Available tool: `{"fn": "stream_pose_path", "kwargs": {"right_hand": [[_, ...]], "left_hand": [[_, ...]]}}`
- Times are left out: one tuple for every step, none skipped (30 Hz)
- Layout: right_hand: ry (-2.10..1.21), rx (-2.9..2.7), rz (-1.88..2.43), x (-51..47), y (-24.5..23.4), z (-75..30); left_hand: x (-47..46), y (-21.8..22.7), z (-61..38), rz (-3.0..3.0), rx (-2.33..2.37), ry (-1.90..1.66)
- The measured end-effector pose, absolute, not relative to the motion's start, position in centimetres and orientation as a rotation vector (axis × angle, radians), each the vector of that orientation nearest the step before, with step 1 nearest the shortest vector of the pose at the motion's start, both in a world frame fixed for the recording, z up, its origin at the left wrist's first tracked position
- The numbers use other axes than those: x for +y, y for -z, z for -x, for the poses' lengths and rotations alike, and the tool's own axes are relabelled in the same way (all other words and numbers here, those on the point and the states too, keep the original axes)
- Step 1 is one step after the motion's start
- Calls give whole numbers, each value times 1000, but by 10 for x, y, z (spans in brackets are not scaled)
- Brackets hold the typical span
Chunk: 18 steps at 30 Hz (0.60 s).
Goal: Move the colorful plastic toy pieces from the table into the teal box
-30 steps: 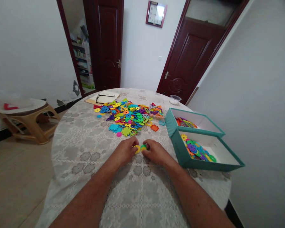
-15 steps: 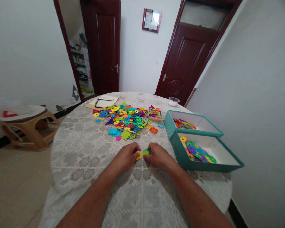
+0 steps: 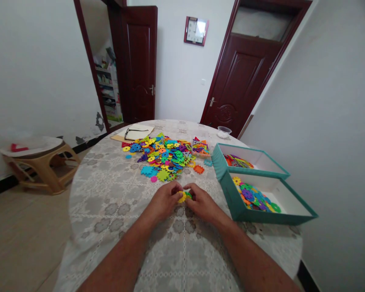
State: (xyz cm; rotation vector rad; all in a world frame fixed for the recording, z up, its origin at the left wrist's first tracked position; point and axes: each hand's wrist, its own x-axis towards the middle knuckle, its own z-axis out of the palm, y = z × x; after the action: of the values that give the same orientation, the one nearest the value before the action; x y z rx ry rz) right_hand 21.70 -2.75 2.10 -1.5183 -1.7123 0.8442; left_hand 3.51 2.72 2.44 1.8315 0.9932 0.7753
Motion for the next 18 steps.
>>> {"fn": "stream_pose_path", "kwargs": {"right_hand": [[-951,-1679,1466,-27,-20,-216],[-1068,-1634,1414,-27,-20,-215],[-1177,-1579,1362,-26,-19,-214],[-1260,-1518,1317,-26,-20,-213],[-1307,-1462,1282,-26,-20,-212],[-1319,-1421,1261,-26,-21,-210],[-1305,-1399,1256,-27,-23,-209],[-1281,-1397,1264,-27,-24,-209],[-1248,-1414,1285,-29,-27,-209],[-1205,-1445,1316,-30,-31,-210],[-1151,-1492,1352,-33,-36,-213],[-1070,-1550,1398,-36,-43,-218],[-953,-1617,1452,-39,-51,-225],[-810,-1687,1509,-43,-60,-234],[-615,-1742,1575,-47,-70,-245],[-421,-1797,1638,-52,-79,-259],[-242,-1828,1698,-56,-87,-273],[-80,-1833,1772,-61,-94,-288]], "left_hand": [[27,-27,-35,-1801,980,-793],[27,-29,-35,-1774,970,-810],[27,-31,-36,-1747,964,-827],[27,-32,-36,-1718,958,-845],[26,-33,-36,-1687,950,-864],[26,-33,-37,-1656,939,-881],[24,-33,-38,-1630,931,-891],[23,-33,-39,-1612,920,-893],[22,-33,-41,-1604,904,-885],[21,-33,-42,-1600,889,-875],[21,-32,-43,-1597,880,-867],[21,-31,-44,-1593,881,-862],[21,-29,-45,-1592,892,-864],[22,-27,-45,-1594,916,-873],[23,-25,-46,-1598,950,-883],[23,-22,-47,-1607,981,-886],[24,-20,-48,-1619,1004,-880],[24,-18,-48,-1631,1019,-869]]}}
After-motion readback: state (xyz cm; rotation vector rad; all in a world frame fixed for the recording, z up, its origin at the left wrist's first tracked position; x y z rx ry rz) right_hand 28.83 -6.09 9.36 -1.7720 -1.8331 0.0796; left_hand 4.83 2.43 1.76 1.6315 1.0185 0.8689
